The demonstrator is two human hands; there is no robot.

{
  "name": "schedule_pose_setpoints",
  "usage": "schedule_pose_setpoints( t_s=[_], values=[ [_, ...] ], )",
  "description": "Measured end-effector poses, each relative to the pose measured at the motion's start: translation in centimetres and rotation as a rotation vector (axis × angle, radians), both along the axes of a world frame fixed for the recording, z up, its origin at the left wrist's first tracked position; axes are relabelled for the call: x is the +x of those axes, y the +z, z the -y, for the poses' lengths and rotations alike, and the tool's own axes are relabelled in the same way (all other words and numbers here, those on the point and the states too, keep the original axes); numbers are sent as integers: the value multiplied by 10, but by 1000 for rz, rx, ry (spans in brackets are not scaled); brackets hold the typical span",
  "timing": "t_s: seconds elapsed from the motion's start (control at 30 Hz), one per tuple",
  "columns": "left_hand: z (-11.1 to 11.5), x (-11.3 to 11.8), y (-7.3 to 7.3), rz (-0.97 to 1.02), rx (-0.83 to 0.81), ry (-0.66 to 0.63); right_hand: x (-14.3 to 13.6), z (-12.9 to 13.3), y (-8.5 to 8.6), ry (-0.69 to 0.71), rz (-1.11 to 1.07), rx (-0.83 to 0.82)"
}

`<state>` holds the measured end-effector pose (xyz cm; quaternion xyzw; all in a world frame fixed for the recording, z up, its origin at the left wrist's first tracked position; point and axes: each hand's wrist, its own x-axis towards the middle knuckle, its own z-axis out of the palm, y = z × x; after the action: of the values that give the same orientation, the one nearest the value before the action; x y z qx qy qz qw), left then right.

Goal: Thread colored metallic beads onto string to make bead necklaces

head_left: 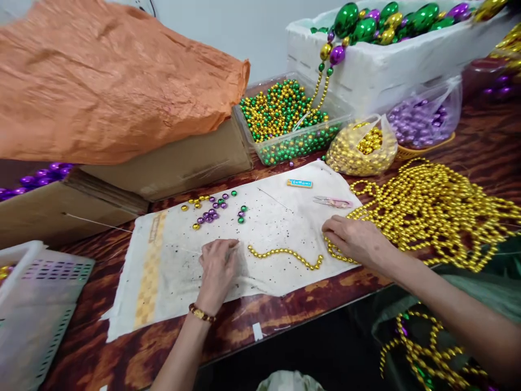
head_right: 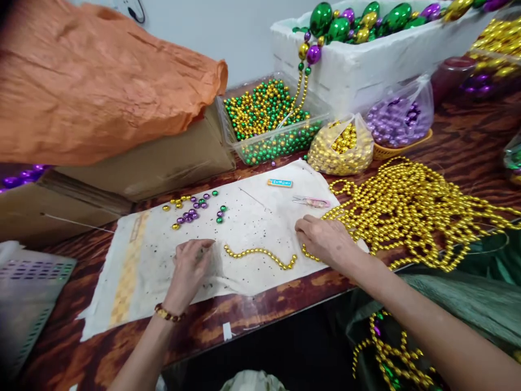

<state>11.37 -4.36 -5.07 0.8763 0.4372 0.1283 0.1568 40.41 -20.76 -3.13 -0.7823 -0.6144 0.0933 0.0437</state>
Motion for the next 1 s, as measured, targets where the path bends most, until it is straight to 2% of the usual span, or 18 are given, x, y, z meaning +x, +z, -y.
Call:
schedule_pose_setpoints(
  t_s=[0.13,0.23,0.3,0.47,0.57,0.67,0.73,0.87,1.0],
  values=[
    [-8,0,-4,-62,-3,-49,-36,-8,4,84,-98,34],
    [-11,4,-10,-87,-3,-48,-40,-13,4,102,-74,41],
    [-16,4,-13,-92,-24,-41,-24,-14,1,35,10,26],
    [-27,-1,-11,17,-162,-65,42,-15,0,-196,213,12],
    [-26,-4,0,215,-394,-46,62,-23,-3,-164,251,17],
    [-25,-10,11,402,-694,-38,65,-34,-12,-84,230,27],
    [-27,-17,14,463,-822,-33,64,-39,-18,-50,203,41],
    [-31,-35,11,396,-835,11,69,-39,-25,-28,137,74],
    [-32,-41,3,182,-671,15,80,-34,-26,-62,59,121]
  ],
)
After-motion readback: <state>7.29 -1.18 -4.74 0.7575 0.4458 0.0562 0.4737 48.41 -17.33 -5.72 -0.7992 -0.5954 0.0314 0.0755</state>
